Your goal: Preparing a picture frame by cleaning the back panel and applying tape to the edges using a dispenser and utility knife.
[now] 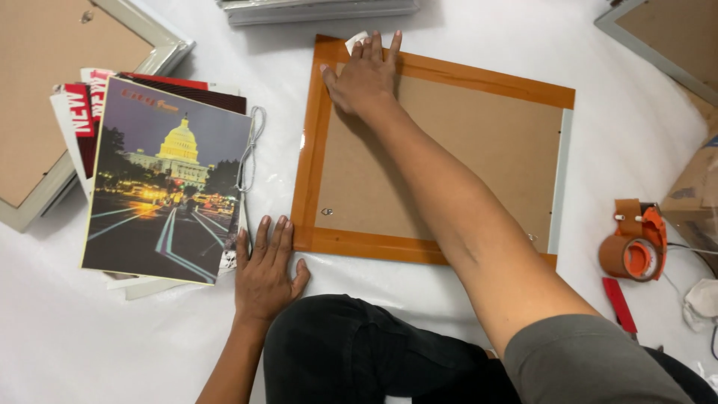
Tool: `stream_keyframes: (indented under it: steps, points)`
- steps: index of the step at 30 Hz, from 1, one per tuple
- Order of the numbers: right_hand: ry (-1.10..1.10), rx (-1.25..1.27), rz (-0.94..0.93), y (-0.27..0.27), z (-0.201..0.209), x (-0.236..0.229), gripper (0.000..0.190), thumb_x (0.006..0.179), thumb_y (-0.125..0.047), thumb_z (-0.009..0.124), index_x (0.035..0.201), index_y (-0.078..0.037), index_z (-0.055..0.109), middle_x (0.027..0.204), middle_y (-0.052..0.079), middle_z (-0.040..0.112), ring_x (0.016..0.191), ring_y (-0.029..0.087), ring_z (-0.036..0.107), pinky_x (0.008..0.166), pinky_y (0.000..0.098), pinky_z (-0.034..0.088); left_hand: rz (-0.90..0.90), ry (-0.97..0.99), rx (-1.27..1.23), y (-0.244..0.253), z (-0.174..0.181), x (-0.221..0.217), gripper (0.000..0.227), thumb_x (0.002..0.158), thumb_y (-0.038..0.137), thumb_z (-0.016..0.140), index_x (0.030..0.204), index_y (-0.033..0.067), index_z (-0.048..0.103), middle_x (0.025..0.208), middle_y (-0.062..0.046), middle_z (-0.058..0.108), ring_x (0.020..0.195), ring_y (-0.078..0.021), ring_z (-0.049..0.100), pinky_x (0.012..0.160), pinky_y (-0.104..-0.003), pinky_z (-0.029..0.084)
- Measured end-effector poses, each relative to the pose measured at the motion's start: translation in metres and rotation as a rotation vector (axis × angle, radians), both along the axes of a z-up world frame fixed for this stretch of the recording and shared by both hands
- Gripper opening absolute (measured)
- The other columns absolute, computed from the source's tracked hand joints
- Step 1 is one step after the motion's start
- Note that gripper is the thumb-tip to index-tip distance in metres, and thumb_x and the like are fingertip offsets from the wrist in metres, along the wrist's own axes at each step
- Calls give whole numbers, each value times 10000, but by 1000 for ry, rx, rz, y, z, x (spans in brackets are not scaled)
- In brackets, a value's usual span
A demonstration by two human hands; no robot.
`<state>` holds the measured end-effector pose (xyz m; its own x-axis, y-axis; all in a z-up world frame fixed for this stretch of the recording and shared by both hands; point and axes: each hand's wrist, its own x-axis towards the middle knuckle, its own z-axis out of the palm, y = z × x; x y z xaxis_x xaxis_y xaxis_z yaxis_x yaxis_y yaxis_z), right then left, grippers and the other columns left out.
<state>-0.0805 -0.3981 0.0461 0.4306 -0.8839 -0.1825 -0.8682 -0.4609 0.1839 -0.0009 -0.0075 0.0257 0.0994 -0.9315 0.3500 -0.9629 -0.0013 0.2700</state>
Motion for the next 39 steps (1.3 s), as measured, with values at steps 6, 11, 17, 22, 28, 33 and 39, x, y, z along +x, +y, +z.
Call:
stream_keyframes:
  steps: [6, 11, 17, 22, 28, 33, 39]
  points:
    - [-29, 41, -66, -1, 6, -72, 923, 1010, -655, 152, 1537, 92, 286, 1628, 310, 238, 1544, 404, 21, 1097, 667, -218, -27, -18, 52, 2, -9, -1, 722, 925, 327, 512, 1555, -10, 409, 1594, -132, 486, 1561, -277, 275, 1284, -547, 120]
    - [2, 60, -179, -4, 30, -139, 896, 1013, -672, 144, 1565, 23, 264, 1660, 228, 208, 1550, 364, 25, 1134, 643, -190, -41, -59, 70, 2, -13, 0, 724, 938, 341, 492, 1564, -13, 405, 1592, -136, 498, 1569, -270, 273, 1292, -548, 122]
    - [20, 62, -276, -15, 53, -235, 846, 1035, -648, 110, 1479, -17, 455, 1628, 171, 334, 1551, 383, 113, 1154, 659, -154, -44, -92, 46, 2, -11, -2, 721, 936, 331, 514, 1552, -36, 437, 1550, -145, 565, 1560, -288, 337, 1297, -545, 170]
    - [38, 60, -374, -36, 43, -327, 830, 1046, -631, 156, 1500, 5, 436, 1620, 189, 352, 1558, 379, 110, 1134, 689, -155, -47, -130, 64, 3, -17, 0, 736, 942, 352, 506, 1558, -49, 457, 1547, -147, 589, 1572, -293, 347, 1319, -523, 139]
    - [-125, 137, -464, -29, 76, -371, 737, 986, -489, 194, 1582, -72, 315, 1668, 74, 269, 1550, 375, 73, 1154, 716, -61, -30, -174, 107, 3, -20, 0, 755, 960, 388, 464, 1576, -48, 446, 1520, -155, 628, 1597, -281, 341, 1343, -496, 124]
    - [-164, 86, -475, -31, 69, -391, 689, 989, -458, 270, 1581, -110, 325, 1652, 49, 312, 1516, 401, 208, 1181, 685, -1, -18, -198, 118, 5, -16, -1, 753, 972, 402, 450, 1576, -48, 457, 1514, -150, 637, 1597, -272, 351, 1346, -480, 132]
    - [-191, 47, -481, -31, 55, -422, 600, 966, -257, 344, 1536, -108, 458, 1411, 203, 591, 1480, 314, 338, 1207, 511, 187, -24, -119, 70, 2, -9, -6, 712, 948, 341, 501, 1539, -56, 487, 1522, -159, 608, 1559, -296, 395, 1308, -540, 204]
